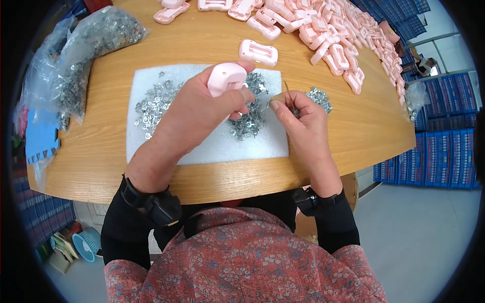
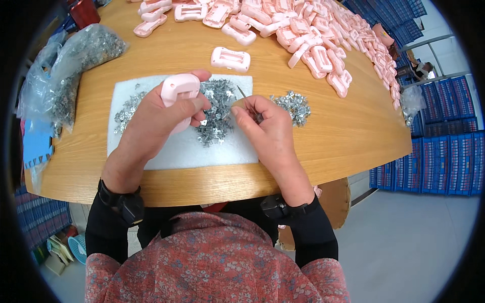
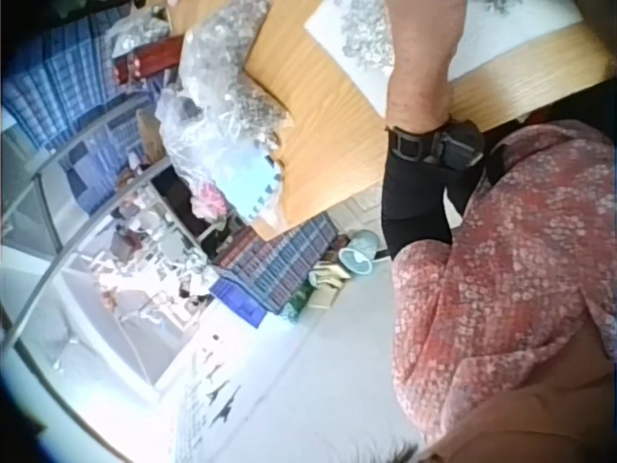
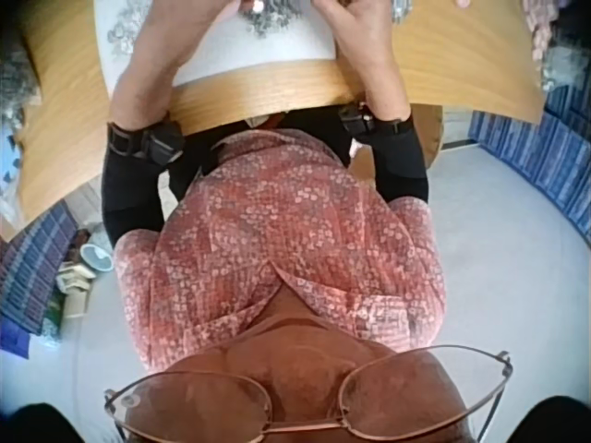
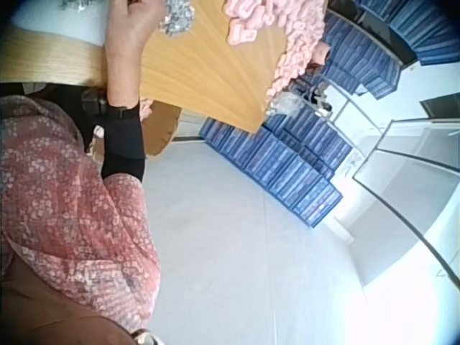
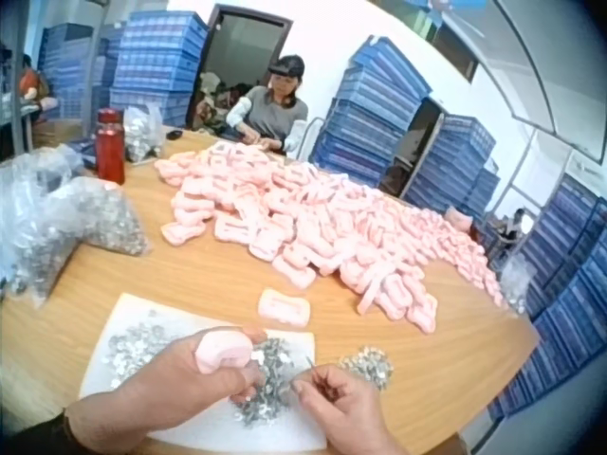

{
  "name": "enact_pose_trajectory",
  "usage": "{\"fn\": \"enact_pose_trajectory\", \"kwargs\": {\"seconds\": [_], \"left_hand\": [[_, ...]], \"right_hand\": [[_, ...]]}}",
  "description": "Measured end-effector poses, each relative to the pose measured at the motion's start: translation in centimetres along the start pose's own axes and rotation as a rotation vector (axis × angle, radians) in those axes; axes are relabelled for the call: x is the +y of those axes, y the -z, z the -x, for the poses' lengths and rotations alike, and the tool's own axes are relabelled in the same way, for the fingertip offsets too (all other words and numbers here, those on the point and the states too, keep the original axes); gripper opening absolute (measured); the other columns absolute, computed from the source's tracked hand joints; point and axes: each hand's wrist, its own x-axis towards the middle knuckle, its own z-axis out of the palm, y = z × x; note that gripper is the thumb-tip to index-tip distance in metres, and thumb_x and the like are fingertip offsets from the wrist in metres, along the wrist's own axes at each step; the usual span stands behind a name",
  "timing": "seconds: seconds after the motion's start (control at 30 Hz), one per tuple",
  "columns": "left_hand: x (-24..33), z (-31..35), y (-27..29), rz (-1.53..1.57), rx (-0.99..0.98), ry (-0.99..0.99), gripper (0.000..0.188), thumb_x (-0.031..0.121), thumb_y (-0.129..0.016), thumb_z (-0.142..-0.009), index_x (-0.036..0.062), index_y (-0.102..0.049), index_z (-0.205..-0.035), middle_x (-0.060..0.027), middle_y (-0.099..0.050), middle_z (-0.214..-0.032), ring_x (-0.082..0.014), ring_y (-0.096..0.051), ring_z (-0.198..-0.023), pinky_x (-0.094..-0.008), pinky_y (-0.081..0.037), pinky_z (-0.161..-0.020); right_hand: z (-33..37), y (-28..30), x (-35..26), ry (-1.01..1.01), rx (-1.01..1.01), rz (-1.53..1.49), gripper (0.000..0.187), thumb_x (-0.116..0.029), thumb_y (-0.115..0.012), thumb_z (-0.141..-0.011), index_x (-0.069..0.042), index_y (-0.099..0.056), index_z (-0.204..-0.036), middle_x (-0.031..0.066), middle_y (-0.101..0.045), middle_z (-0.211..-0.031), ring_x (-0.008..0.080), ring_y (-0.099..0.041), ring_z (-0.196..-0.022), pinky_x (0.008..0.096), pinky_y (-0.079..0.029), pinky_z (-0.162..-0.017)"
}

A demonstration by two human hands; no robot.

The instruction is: The person assembles pink plastic hair clips by inserting small metal components into the clips using a thin metal tool. They pick up a clip, insert the metal piece, and place the finished clip on the table, repeating this process throughout the video.

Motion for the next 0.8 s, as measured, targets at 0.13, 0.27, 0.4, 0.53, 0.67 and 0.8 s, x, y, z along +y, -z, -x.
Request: {"fn": "enact_pose_trajectory", "kwargs": {"seconds": [0.13,0.27,0.4,0.53,0.67,0.8], "left_hand": [[-0.6,0.1,-0.8,-0.086,0.027,-0.042,0.048,0.005,-0.067,-0.085,0.0048,-0.055,-0.132,-0.0008,-0.065,-0.094,-0.0072,-0.059,-0.082,-0.0227,-0.049,-0.075],[-0.4,0.2,-0.9,-0.224,0.017,-0.045,0.047,0.002,-0.066,-0.084,0.0066,-0.057,-0.129,0.0021,-0.062,-0.092,-0.0053,-0.056,-0.082,-0.0220,-0.047,-0.073],[-0.3,0.1,-1.0,-0.390,0.102,-0.042,0.046,0.001,-0.064,-0.083,0.0065,-0.058,-0.128,0.0038,-0.059,-0.088,-0.0045,-0.054,-0.080,-0.0217,-0.047,-0.071],[0.0,0.3,-1.1,-0.358,0.124,-0.056,0.045,0.001,-0.064,-0.084,0.0069,-0.059,-0.128,0.0041,-0.059,-0.086,-0.0036,-0.054,-0.079,-0.0207,-0.046,-0.070],[-0.8,0.1,-1.4,-0.325,0.072,-0.077,0.044,0.001,-0.065,-0.083,0.0073,-0.059,-0.127,0.0041,-0.059,-0.086,-0.0032,-0.053,-0.077,-0.0201,-0.046,-0.069],[-0.6,0.0,-1.4,-0.386,0.071,-0.076,0.045,0.002,-0.066,-0.083,0.0065,-0.059,-0.127,0.0041,-0.060,-0.084,-0.0032,-0.053,-0.075,-0.0205,-0.046,-0.067]], "right_hand": [[0.2,-0.5,-1.0,-0.041,-0.042,-0.140,0.015,-0.013,-0.070,-0.090,0.002,-0.066,-0.091,-0.0043,-0.058,-0.076,0.0042,-0.049,-0.071,0.0216,-0.042,-0.064],[0.5,-1.4,-1.6,0.000,-0.041,-0.201,0.016,-0.013,-0.069,-0.091,0.002,-0.064,-0.091,-0.0040,-0.058,-0.076,0.0038,-0.047,-0.070,0.0212,-0.042,-0.064],[0.4,-1.5,-2.0,0.014,0.004,-0.131,0.016,-0.014,-0.067,-0.091,0.002,-0.064,-0.090,-0.0037,-0.057,-0.075,0.0039,-0.046,-0.069,0.0214,-0.041,-0.062],[0.0,-1.4,-1.1,0.001,0.026,-0.103,0.015,-0.014,-0.067,-0.092,0.001,-0.064,-0.090,-0.0035,-0.056,-0.074,0.0041,-0.045,-0.068,0.0216,-0.040,-0.061],[0.1,-1.6,-1.4,0.010,0.008,-0.120,0.015,-0.013,-0.067,-0.091,0.001,-0.064,-0.089,-0.0038,-0.055,-0.074,0.0040,-0.044,-0.068,0.0221,-0.040,-0.061],[0.2,-2.2,-1.3,0.063,0.053,-0.071,0.013,-0.011,-0.068,-0.090,0.001,-0.063,-0.092,0.0009,-0.059,-0.075,0.0084,-0.049,-0.066,0.0262,-0.043,-0.060]]}}
